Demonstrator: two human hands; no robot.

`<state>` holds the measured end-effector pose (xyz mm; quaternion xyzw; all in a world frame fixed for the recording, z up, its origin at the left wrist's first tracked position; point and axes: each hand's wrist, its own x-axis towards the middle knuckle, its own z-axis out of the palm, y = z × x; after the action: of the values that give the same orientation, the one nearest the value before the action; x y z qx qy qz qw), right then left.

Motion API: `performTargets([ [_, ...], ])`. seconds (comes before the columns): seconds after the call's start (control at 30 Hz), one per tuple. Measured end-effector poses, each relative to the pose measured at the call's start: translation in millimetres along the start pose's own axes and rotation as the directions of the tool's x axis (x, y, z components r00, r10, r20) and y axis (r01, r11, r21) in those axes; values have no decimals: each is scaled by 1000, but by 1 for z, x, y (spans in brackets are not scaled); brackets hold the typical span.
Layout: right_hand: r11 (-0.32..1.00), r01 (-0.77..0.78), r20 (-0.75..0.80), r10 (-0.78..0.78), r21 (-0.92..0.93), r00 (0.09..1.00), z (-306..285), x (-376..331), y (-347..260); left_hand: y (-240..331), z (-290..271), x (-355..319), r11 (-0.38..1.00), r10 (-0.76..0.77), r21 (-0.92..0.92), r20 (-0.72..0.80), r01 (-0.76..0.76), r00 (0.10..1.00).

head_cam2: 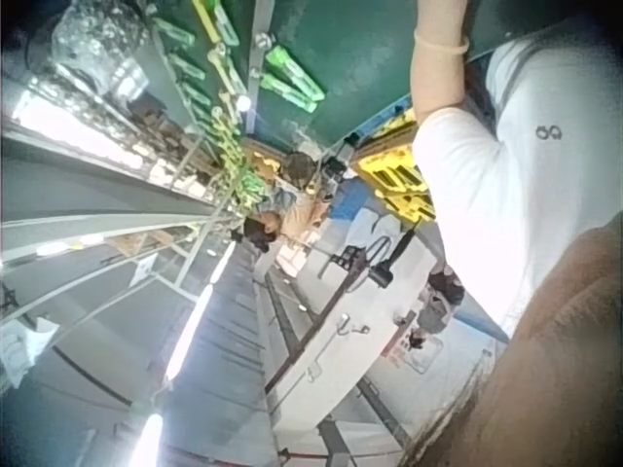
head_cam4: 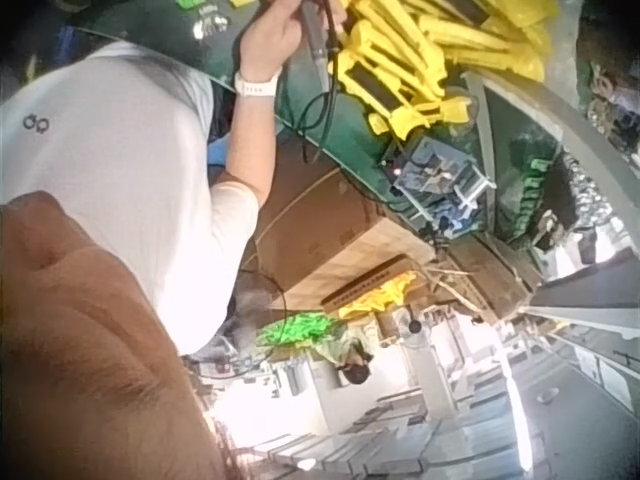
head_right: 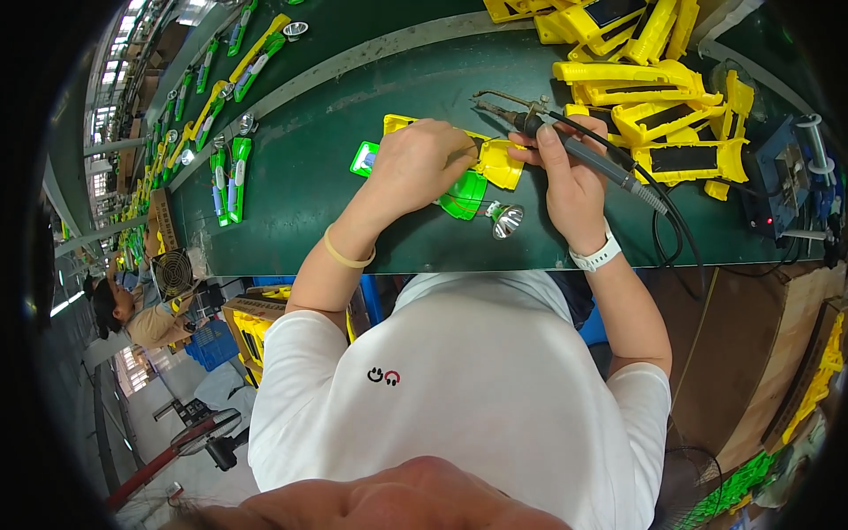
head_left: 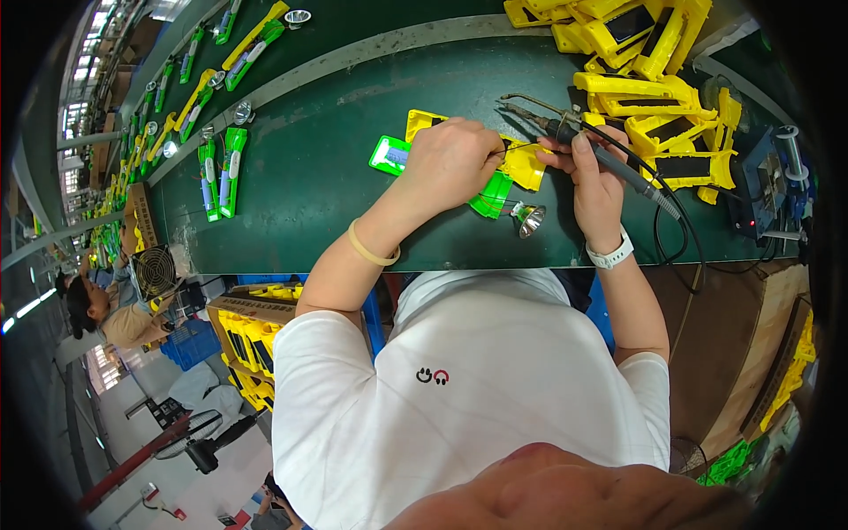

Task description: Soldering and assembling components for plastic flashlights on a production line.

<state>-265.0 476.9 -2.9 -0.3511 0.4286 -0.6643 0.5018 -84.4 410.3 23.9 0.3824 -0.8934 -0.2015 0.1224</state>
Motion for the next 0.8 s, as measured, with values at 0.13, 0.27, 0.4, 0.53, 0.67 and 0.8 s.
performTargets([
  [0.13, 1000, 2, 2, -3, 20, 1000, -2, 0, -1, 6, -11, -7, 994, 20, -99, -170, -38, 985],
  [0.27, 1000, -7, -24, 7, 14, 1000, -1, -1, 0, 1, -41, -25, 927, -145, -356, -59, 115, 988],
  [0.4, 999, -5, -10, 5, -37, 1000, -5, -1, 1, 0, -39, -40, 87, -322, -978, 152, 189, 934],
  [0.53, 995, 44, -222, -62, -86, 973, -12, -5, -7, -14, -32, -52, -104, -464, -992, 113, 73, 879],
  [0.67, 991, 22, -84, -33, -133, 996, 5, -11, -18, -36, -33, -48, 824, -321, -550, -247, 140, 914],
  [0.8, 981, -43, 5, 45, -188, 999, 36, -8, -7, -65, -41, -27, 992, 5, -122, -189, -28, 982],
])
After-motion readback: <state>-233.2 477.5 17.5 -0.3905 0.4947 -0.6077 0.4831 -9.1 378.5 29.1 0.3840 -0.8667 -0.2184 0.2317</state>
